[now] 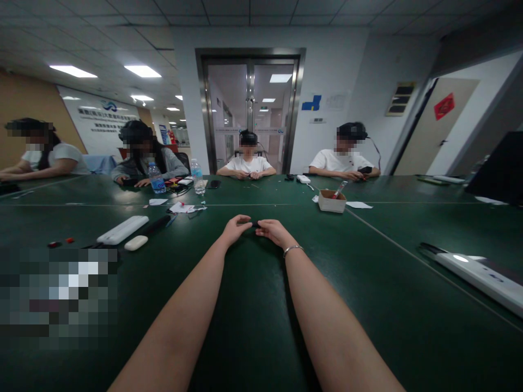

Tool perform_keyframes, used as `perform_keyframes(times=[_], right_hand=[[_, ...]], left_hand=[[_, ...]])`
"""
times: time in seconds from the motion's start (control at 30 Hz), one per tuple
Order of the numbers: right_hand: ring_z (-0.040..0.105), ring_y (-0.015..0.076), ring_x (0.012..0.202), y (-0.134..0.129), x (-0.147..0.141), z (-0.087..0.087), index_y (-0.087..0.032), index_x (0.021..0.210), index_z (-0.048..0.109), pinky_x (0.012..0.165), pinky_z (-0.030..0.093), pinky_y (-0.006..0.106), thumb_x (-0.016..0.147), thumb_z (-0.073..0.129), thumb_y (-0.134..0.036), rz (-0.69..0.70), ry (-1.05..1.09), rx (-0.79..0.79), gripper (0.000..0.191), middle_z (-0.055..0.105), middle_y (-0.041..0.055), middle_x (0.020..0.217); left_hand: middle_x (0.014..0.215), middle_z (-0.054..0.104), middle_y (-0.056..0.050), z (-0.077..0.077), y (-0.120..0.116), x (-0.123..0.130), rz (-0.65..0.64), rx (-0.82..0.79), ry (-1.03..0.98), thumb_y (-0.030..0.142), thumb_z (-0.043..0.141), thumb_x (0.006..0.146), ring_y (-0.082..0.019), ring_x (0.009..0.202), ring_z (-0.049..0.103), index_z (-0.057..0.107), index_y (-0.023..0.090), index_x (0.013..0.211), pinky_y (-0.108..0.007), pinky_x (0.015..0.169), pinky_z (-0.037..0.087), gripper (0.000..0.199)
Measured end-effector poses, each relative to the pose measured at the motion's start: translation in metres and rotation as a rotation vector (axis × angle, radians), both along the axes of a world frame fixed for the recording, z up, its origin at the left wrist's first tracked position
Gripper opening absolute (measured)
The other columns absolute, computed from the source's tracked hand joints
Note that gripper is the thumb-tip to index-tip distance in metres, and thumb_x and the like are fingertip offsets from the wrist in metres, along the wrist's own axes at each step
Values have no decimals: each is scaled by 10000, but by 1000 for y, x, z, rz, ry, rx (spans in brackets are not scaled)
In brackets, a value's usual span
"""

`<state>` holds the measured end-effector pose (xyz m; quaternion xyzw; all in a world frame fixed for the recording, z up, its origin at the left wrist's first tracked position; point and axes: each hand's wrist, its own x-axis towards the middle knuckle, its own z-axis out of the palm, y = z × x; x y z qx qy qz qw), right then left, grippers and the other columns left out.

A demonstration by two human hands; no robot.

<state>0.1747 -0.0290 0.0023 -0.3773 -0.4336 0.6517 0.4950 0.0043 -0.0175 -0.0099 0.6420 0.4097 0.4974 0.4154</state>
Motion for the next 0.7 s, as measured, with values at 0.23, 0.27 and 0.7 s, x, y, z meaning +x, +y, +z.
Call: perform_keyframes(times=[0.23, 0.27, 0.7], right_hand=[[613, 110, 542, 1, -1, -1, -67, 705, 617, 582, 551, 237, 766, 597, -43, 11, -11, 18, 68, 612, 51, 619], [613, 110, 545, 1, 0, -1, -69, 708, 619, 586, 551, 239, 759, 608, -48, 11, -12, 19, 57, 614, 52, 621], [613, 110, 546, 1, 0, -1, -69, 713, 613, 580, 557, 230, 760, 619, -63, 15, -5, 13, 47, 611, 53, 608]], left_hand=[[751, 645, -54, -1, 2, 4, 1, -105, 1, 332, 610, 736, -127, 654, 595, 599, 126, 927, -256, 608, 453, 280], [757, 645, -52, -1, 2, 4, -9, -85, -4, 317, 628, 720, -126, 663, 594, 602, 129, 924, -254, 610, 453, 279], [903, 659, -76, 3, -2, -1, -43, 4, -16, 205, 730, 581, -156, 842, 601, 632, 131, 895, -349, 860, 444, 337]])
